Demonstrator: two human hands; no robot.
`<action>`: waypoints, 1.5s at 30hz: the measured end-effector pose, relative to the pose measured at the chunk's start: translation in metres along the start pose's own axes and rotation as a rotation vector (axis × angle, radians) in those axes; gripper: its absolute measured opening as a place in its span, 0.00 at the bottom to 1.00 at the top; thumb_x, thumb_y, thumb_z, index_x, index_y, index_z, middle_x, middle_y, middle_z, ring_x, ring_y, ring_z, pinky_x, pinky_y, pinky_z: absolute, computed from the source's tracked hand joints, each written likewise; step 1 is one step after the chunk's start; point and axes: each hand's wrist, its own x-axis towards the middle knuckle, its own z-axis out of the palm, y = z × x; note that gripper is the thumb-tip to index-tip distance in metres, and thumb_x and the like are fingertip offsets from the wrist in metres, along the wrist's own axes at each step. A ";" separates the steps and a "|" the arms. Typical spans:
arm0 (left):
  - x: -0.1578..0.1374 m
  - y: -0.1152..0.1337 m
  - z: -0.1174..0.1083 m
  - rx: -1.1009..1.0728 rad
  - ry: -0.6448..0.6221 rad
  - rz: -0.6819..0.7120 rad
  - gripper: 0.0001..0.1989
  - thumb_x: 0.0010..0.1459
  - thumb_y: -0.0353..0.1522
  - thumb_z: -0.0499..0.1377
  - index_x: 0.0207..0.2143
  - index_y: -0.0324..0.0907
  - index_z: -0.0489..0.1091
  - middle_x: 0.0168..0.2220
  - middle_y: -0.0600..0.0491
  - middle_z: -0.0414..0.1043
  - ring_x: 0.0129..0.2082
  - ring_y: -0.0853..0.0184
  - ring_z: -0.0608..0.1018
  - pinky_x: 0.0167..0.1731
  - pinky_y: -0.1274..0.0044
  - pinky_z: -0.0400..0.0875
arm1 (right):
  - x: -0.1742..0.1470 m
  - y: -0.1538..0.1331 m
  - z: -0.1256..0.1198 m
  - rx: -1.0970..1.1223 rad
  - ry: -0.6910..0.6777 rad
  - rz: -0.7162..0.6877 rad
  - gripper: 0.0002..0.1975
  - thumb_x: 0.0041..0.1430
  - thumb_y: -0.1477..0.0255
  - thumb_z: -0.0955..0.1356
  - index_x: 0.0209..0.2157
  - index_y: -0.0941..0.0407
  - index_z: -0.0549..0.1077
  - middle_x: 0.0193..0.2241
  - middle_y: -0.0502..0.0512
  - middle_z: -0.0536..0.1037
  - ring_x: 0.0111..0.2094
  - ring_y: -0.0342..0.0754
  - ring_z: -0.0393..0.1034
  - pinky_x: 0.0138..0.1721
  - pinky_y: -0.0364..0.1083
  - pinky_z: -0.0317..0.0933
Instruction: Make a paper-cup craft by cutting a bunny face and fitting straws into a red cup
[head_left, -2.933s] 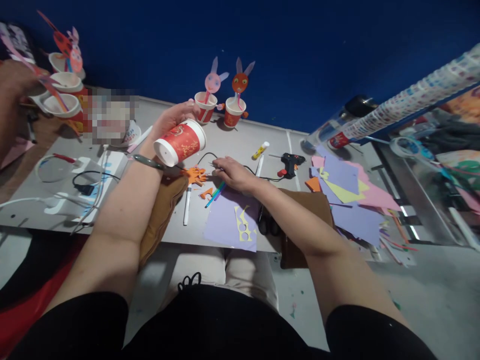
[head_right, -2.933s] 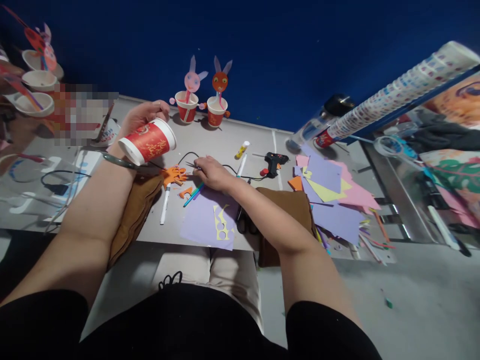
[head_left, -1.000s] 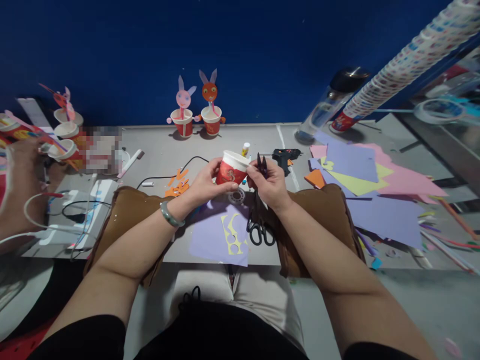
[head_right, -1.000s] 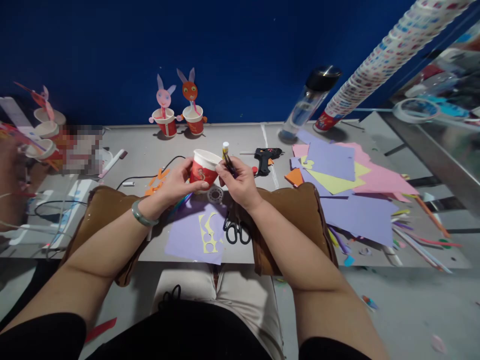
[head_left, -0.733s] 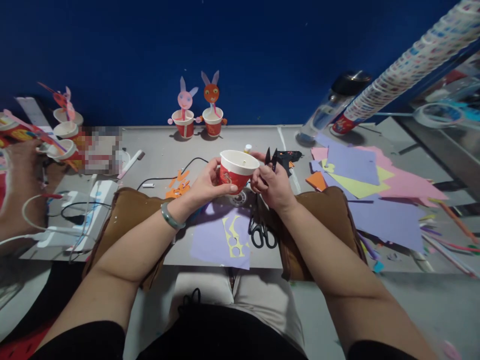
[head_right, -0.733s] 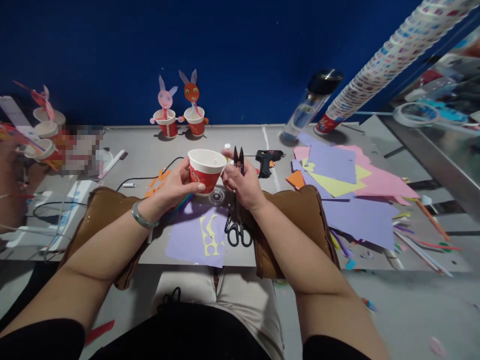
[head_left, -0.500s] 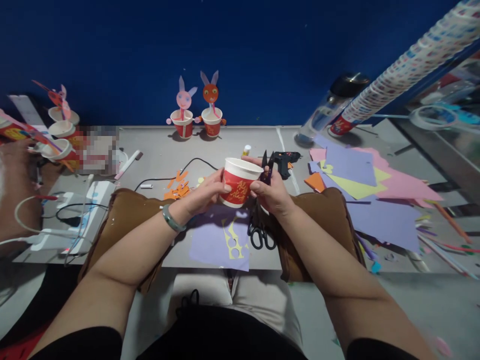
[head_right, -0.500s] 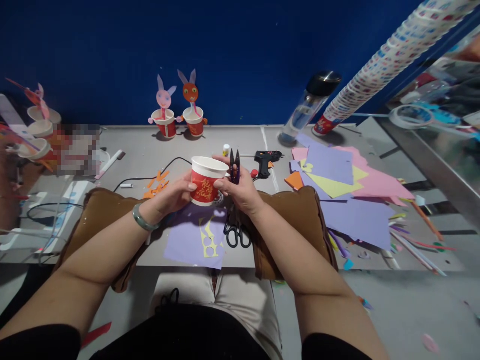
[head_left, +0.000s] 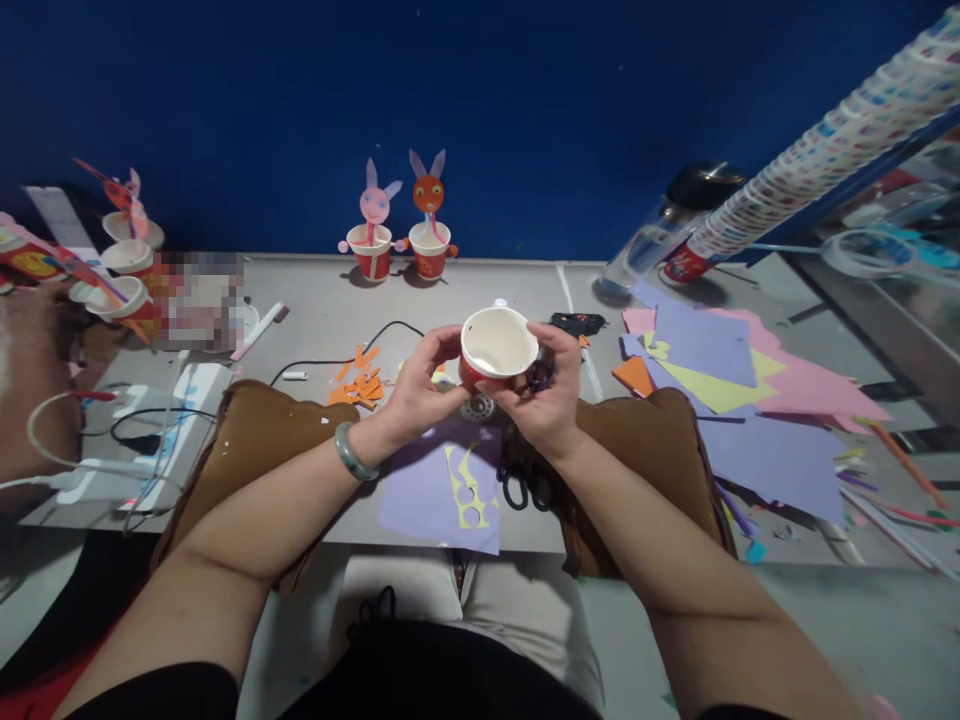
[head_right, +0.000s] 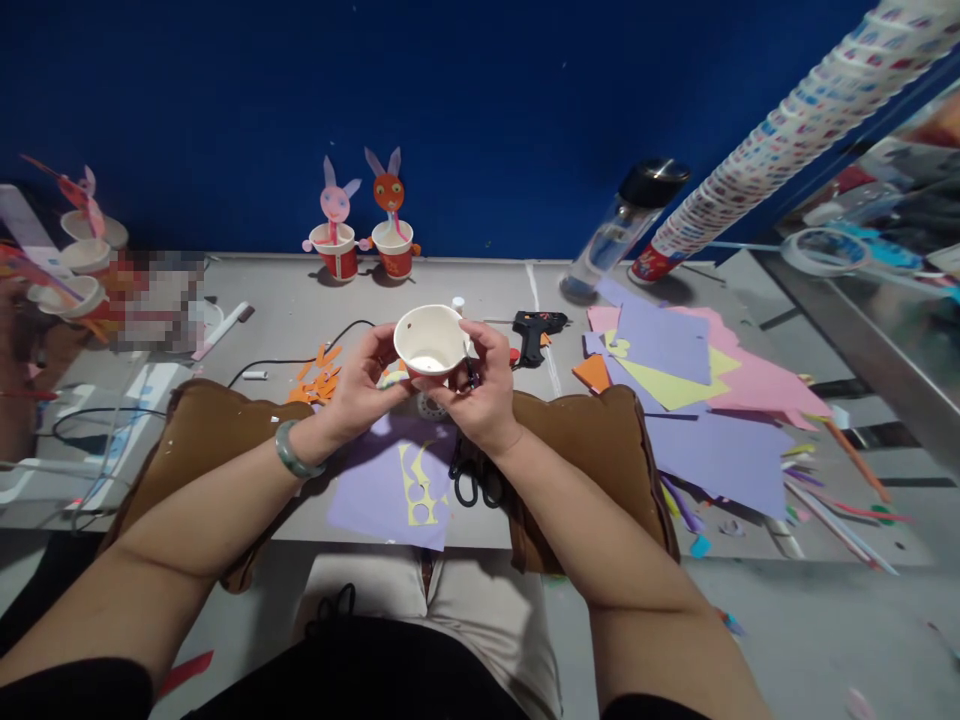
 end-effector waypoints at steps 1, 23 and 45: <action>0.000 0.000 0.000 -0.007 0.000 0.004 0.32 0.54 0.39 0.72 0.58 0.45 0.64 0.57 0.43 0.72 0.57 0.57 0.76 0.62 0.62 0.68 | -0.001 0.000 0.001 0.008 -0.016 0.018 0.37 0.50 0.56 0.79 0.58 0.44 0.63 0.53 0.58 0.72 0.30 0.44 0.70 0.27 0.47 0.68; 0.013 0.025 -0.014 -0.318 -0.177 -0.369 0.33 0.47 0.38 0.76 0.54 0.43 0.69 0.54 0.43 0.77 0.53 0.55 0.79 0.54 0.64 0.74 | 0.001 -0.011 -0.011 -0.073 -0.078 -0.019 0.22 0.61 0.60 0.73 0.55 0.47 0.73 0.51 0.59 0.76 0.48 0.55 0.75 0.36 0.51 0.72; 0.018 0.026 -0.016 -0.296 0.066 -0.405 0.34 0.39 0.36 0.79 0.48 0.41 0.72 0.46 0.47 0.78 0.44 0.61 0.78 0.46 0.69 0.73 | -0.004 -0.017 -0.012 0.005 -0.185 -0.066 0.13 0.74 0.60 0.62 0.37 0.52 0.68 0.24 0.45 0.68 0.22 0.40 0.61 0.26 0.43 0.58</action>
